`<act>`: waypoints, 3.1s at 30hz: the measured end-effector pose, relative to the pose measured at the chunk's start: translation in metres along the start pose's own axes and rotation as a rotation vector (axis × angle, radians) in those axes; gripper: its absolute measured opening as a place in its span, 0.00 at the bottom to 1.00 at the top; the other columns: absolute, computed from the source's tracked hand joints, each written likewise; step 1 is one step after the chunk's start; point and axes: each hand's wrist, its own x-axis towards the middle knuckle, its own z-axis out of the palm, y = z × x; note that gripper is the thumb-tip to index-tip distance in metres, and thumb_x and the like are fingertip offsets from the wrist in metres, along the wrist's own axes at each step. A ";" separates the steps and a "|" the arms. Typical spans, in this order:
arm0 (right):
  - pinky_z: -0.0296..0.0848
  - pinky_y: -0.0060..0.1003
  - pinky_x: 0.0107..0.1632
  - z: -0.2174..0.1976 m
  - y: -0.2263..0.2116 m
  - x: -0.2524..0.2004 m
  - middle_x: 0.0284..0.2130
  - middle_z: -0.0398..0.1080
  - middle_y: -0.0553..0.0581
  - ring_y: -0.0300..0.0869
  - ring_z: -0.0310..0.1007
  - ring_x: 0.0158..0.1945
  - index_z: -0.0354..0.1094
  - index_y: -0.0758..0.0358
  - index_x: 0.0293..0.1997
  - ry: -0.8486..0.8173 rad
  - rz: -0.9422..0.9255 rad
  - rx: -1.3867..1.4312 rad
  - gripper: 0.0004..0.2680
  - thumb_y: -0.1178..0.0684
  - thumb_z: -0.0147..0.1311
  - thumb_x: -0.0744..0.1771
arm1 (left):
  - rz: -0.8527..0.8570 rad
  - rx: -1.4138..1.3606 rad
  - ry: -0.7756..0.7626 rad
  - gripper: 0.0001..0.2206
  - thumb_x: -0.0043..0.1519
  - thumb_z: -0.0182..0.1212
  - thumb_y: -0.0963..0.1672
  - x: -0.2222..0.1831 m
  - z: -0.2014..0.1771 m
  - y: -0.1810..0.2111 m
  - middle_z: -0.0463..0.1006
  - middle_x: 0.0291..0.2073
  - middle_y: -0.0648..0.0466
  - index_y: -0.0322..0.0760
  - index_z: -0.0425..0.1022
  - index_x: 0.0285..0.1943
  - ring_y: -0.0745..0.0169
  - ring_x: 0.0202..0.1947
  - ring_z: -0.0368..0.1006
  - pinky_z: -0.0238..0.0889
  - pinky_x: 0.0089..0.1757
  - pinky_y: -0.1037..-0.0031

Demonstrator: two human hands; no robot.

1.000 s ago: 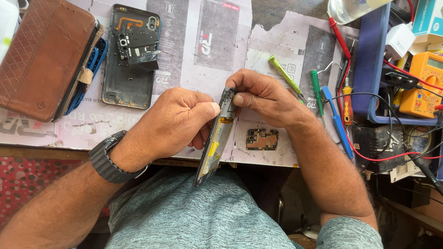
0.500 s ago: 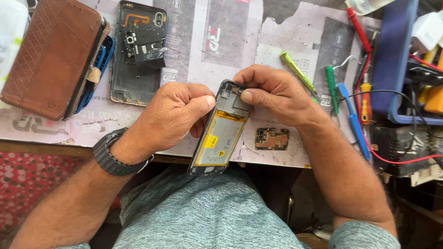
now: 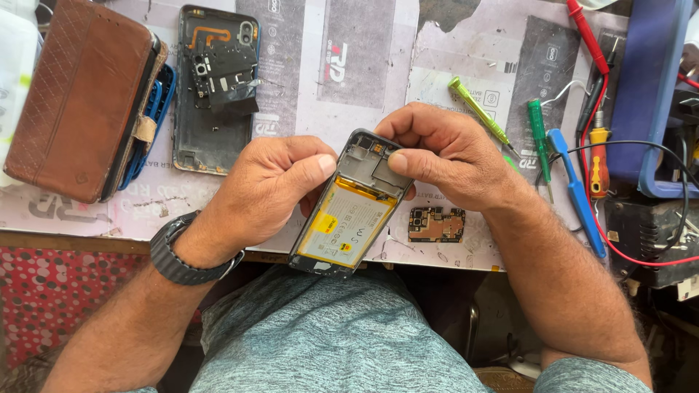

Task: The person disassembles a smartphone by removing the motherboard and a small metal bracket using a green plastic pry tool. They then reinsert the motherboard into the phone chassis and place the bracket back into position.

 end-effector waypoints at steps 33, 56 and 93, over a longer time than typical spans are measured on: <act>0.74 0.25 0.31 0.000 0.002 0.005 0.35 0.77 0.57 0.31 0.74 0.33 0.66 0.75 0.57 0.052 0.047 -0.019 0.14 0.54 0.55 0.70 | -0.026 0.020 0.053 0.11 0.68 0.52 0.42 0.004 0.006 -0.001 0.79 0.26 0.56 0.29 0.80 0.44 0.74 0.21 0.72 0.68 0.25 0.80; 0.74 0.25 0.27 0.001 0.000 0.006 0.32 0.77 0.57 0.31 0.75 0.30 0.66 0.75 0.56 0.063 0.059 -0.032 0.14 0.53 0.57 0.69 | 0.001 0.063 0.042 0.12 0.67 0.51 0.42 0.007 0.006 -0.007 0.80 0.26 0.54 0.27 0.79 0.46 0.73 0.22 0.73 0.68 0.25 0.79; 0.72 0.39 0.40 0.052 -0.045 -0.092 0.36 0.72 0.56 0.43 0.75 0.36 0.73 0.63 0.46 0.369 -0.130 -1.448 0.09 0.55 0.69 0.66 | -0.035 0.481 0.117 0.09 0.65 0.57 0.43 0.017 0.020 0.013 0.77 0.24 0.54 0.30 0.79 0.42 0.71 0.22 0.70 0.65 0.24 0.76</act>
